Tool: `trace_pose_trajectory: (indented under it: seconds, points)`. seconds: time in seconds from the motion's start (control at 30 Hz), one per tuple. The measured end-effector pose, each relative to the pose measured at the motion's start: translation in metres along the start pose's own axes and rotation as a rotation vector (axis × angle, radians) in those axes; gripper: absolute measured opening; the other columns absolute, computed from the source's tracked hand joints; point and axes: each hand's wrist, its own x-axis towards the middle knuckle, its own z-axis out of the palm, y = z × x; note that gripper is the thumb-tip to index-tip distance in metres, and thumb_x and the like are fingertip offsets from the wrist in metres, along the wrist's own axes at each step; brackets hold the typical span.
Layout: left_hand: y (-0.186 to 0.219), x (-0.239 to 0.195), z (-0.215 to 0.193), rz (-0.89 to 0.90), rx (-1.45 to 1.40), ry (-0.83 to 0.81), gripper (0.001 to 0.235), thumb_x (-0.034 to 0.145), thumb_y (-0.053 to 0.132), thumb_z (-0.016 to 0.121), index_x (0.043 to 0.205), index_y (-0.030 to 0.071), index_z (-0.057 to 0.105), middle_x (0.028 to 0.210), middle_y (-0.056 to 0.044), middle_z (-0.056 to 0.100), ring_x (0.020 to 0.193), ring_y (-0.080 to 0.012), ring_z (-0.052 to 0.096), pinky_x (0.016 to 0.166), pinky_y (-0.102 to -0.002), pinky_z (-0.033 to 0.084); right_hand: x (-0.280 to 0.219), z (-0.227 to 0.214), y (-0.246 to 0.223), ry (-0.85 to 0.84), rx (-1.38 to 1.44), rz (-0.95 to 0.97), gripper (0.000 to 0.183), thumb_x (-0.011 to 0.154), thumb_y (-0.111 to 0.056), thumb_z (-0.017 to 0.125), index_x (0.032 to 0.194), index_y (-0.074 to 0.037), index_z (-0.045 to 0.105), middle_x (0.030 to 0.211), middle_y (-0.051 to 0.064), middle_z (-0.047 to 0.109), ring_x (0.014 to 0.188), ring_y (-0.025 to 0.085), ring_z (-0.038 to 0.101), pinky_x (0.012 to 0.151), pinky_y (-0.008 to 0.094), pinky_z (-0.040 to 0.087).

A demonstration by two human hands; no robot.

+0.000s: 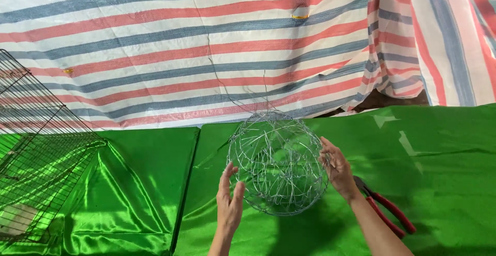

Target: Trimming excess wire ends from a wire mesh structure using wire cutters

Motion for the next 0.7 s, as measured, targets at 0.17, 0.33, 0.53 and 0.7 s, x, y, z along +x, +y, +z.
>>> trace_pose_trajectory:
  seconds: [0.17, 0.33, 0.53, 0.7]
  points:
    - [-0.016, -0.003, 0.007, 0.089, 0.124, 0.004, 0.064, 0.093, 0.057, 0.053, 0.147, 0.023, 0.050, 0.123, -0.013, 0.064, 0.111, -0.0228, 0.063, 0.090, -0.049, 0.058, 0.006, -0.026, -0.012, -0.123, -0.281, 0.159, 0.074, 0.091, 0.008, 0.060, 0.158, -0.009, 0.033, 0.142, 0.017, 0.053, 0.145, 0.043, 0.042, 0.119, 0.059, 0.039]
    - [-0.016, -0.003, 0.008, 0.065, 0.162, 0.007, 0.054, 0.093, 0.051, 0.056, 0.138, 0.021, 0.060, 0.109, -0.008, 0.062, 0.094, -0.0167, 0.062, 0.073, -0.036, 0.060, -0.022, -0.029, -0.048, 0.163, -0.441, -0.103, 0.016, 0.097, -0.009, 0.060, 0.111, -0.008, 0.068, 0.089, 0.005, 0.064, 0.064, 0.010, 0.054, 0.051, 0.022, 0.051]
    - [-0.015, -0.005, 0.011, 0.081, 0.184, 0.016, 0.051, 0.094, 0.051, 0.055, 0.136, 0.021, 0.061, 0.107, -0.007, 0.062, 0.096, -0.0176, 0.062, 0.075, -0.039, 0.061, -0.031, 0.017, -0.105, -0.112, -0.463, -0.270, 0.017, 0.095, -0.013, 0.068, 0.108, -0.003, 0.074, 0.105, 0.011, 0.074, 0.078, 0.012, 0.077, 0.062, 0.015, 0.072]
    - [-0.011, -0.004, 0.009, 0.104, 0.155, 0.000, 0.052, 0.095, 0.050, 0.056, 0.136, 0.019, 0.061, 0.117, -0.011, 0.063, 0.106, -0.0207, 0.063, 0.082, -0.044, 0.061, -0.029, 0.018, -0.115, -0.185, -0.567, -0.137, 0.029, 0.092, -0.010, 0.070, 0.119, -0.002, 0.071, 0.108, 0.015, 0.077, 0.072, 0.013, 0.081, 0.058, 0.016, 0.072]
